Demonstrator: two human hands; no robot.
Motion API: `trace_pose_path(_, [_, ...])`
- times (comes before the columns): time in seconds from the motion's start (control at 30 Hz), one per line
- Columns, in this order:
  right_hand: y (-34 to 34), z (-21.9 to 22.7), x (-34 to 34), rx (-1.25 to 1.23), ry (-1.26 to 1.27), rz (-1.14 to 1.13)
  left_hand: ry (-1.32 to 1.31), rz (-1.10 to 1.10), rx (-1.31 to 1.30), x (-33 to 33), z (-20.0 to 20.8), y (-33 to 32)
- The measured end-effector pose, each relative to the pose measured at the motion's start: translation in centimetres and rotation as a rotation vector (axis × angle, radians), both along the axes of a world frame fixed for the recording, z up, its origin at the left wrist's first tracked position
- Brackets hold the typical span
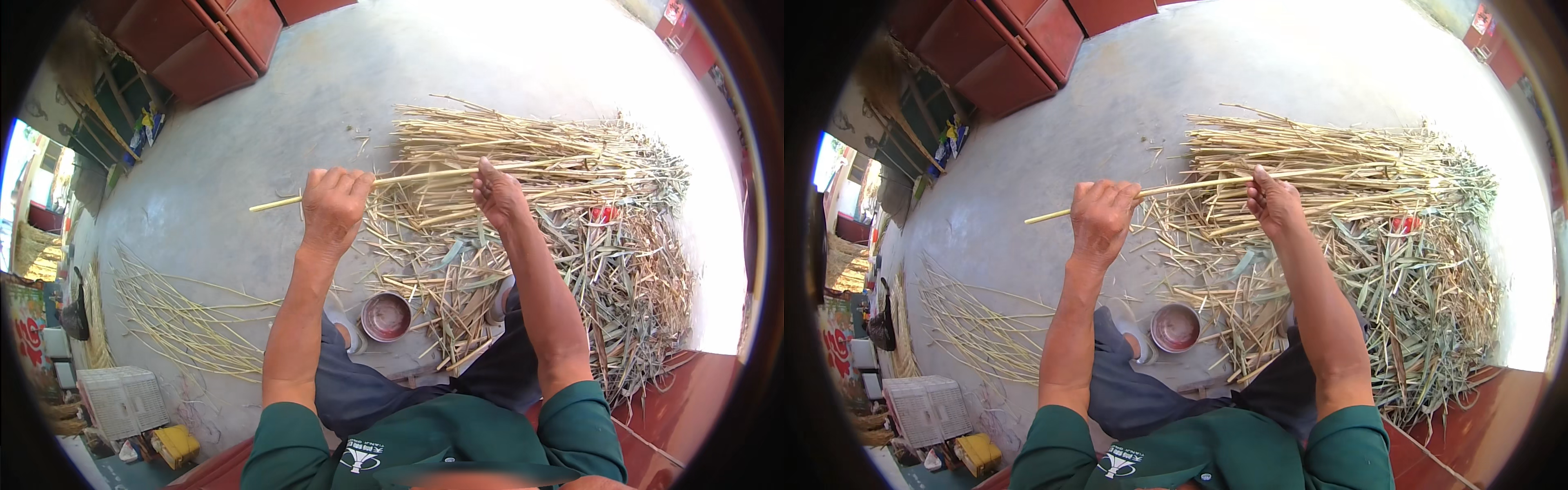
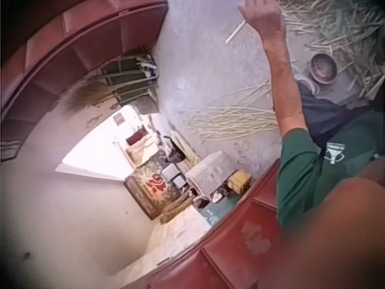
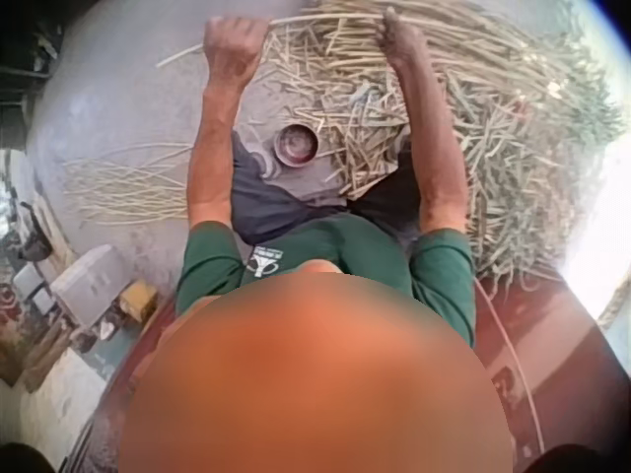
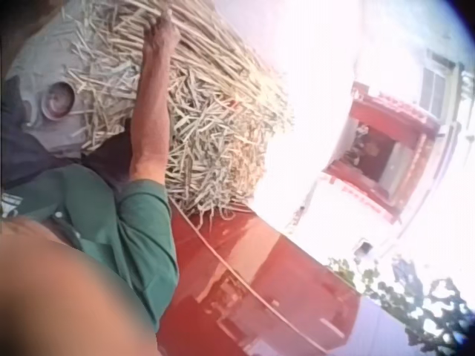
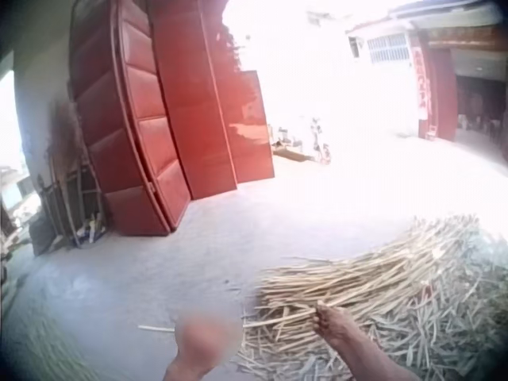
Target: The person sits on the floor and repeatedly strips outer layers from dried plant stalks by hand, separating the core from the fibrous sheath. The stripped cores are placed to the left, while the discarded sheaths accumulate to the right.
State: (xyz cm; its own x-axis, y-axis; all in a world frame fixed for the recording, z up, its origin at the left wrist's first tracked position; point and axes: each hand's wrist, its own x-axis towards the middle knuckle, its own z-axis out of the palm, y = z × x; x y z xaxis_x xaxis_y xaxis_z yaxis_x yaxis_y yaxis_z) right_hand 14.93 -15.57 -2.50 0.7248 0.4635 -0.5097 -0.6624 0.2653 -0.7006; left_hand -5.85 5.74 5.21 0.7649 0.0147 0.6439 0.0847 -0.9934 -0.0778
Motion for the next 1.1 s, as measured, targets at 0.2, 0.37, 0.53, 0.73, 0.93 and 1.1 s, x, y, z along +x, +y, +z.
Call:
trace_pose_path(0.2, [-0.5,-0.3,0.8,-0.064,0.023,0.014,-0.111,-0.157,-0.111,0.3,0.7,-0.7])
trace_pose_path(0.37, [-0.4,-1.0,1.0,-0.091,0.074,0.034,-0.289,-0.137,-0.744,0.0,2.3,-1.9])
trace_pose_path(0.53, [0.1,-0.7,0.5,-0.05,-0.036,0.002,-0.178,-0.107,-0.723,-0.5,3.9,-1.7])
trace_pose_path(0.73, [2.4,0.3,-1.3,0.03,-0.137,-0.006,0.033,-0.292,-0.092,3.1,-0.2,-4.7])
trace_pose_path(0.93, [4.0,0.6,-4.2,0.101,-0.208,0.132,-0.081,-0.106,-0.073,4.3,-1.6,-4.4])
trace_pose_path(1.1, [3.4,0.7,-3.6,0.104,-0.131,0.183,0.084,-0.077,-0.158,3.5,-1.1,-1.5])
